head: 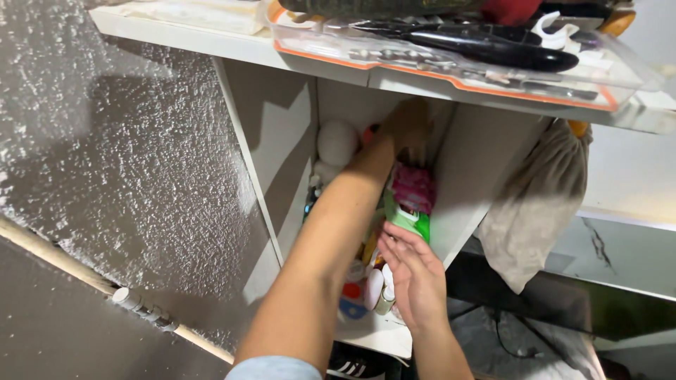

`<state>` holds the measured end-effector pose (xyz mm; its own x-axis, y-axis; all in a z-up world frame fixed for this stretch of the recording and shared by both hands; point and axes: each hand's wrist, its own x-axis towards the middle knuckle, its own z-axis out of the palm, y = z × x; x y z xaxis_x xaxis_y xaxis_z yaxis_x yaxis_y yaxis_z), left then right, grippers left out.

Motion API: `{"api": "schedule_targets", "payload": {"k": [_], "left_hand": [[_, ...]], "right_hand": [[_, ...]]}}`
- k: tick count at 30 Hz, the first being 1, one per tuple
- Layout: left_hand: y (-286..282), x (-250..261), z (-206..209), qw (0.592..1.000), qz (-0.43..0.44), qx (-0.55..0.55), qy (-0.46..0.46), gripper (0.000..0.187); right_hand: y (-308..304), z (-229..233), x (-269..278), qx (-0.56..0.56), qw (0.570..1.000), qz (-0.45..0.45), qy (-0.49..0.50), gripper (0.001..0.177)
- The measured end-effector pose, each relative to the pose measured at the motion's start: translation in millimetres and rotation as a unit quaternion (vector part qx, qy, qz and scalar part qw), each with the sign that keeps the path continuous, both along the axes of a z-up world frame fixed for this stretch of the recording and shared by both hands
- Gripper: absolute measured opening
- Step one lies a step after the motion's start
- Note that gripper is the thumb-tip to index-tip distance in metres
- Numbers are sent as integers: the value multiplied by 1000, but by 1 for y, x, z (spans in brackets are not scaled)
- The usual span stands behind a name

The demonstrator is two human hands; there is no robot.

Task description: Packing and organizing items like a monitor, tools, and accessories into a backpack and onto shelves.

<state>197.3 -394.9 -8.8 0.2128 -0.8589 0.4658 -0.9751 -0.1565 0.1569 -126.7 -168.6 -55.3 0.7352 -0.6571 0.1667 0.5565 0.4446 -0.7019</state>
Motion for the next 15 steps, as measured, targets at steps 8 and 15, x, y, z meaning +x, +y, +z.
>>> {"api": "schedule_targets", "payload": {"k": [8,15], "left_hand": [[-3,8,-2,996,-53,-61,37,44],[1,6,-13,991,-36,-114,-65,50]], "right_hand": [[-9,-7,-6,-4,1000,16,21,32],[-18,-19,-4,-7,999,24,26,33]]}}
